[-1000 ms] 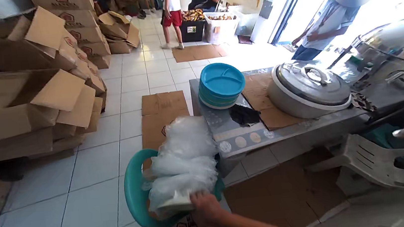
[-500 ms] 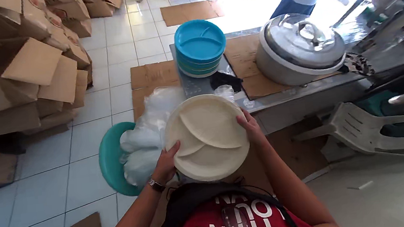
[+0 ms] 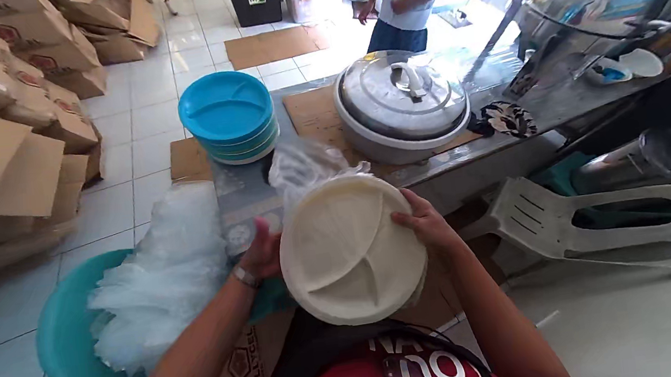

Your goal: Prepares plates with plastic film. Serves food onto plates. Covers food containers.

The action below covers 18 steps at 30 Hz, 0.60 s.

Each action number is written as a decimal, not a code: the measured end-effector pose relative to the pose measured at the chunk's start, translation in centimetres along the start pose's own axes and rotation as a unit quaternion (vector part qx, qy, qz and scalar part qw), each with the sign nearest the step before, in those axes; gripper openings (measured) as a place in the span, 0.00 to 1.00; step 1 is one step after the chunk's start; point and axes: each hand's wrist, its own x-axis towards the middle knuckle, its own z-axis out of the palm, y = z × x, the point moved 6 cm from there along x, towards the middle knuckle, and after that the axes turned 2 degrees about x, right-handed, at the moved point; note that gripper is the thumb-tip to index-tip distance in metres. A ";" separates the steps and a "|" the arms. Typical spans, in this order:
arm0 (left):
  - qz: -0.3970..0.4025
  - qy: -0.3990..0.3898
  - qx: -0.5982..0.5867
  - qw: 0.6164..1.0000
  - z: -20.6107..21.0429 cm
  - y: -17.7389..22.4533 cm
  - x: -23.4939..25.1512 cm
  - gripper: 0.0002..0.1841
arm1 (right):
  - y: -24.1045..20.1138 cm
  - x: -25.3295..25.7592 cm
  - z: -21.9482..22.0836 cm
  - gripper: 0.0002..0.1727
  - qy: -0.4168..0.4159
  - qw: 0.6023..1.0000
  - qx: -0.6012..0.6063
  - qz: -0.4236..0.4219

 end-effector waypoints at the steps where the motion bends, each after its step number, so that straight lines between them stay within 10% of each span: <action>1: -0.001 0.030 0.050 0.998 1.3 1.6 1.1 0.49 | -0.2 0.6 -0.4 0.26 -0.027 1.000 -0.015 0.001; 5: 0.007 0.096 0.097 0.991 6.9 8.1 7.4 0.11 | -0.9 2.9 -2.7 0.24 -0.086 0.996 -0.029 -0.024; 11: 0.037 0.186 0.101 0.977 4.2 6.7 16.0 0.11 | -2.0 6.9 -7.7 0.21 -0.081 0.995 -0.011 -0.060; 18: 0.135 0.313 0.112 0.933 5.5 1.4 13.0 0.20 | -1.8 16.0 -12.9 0.34 -0.032 0.999 -0.009 -0.032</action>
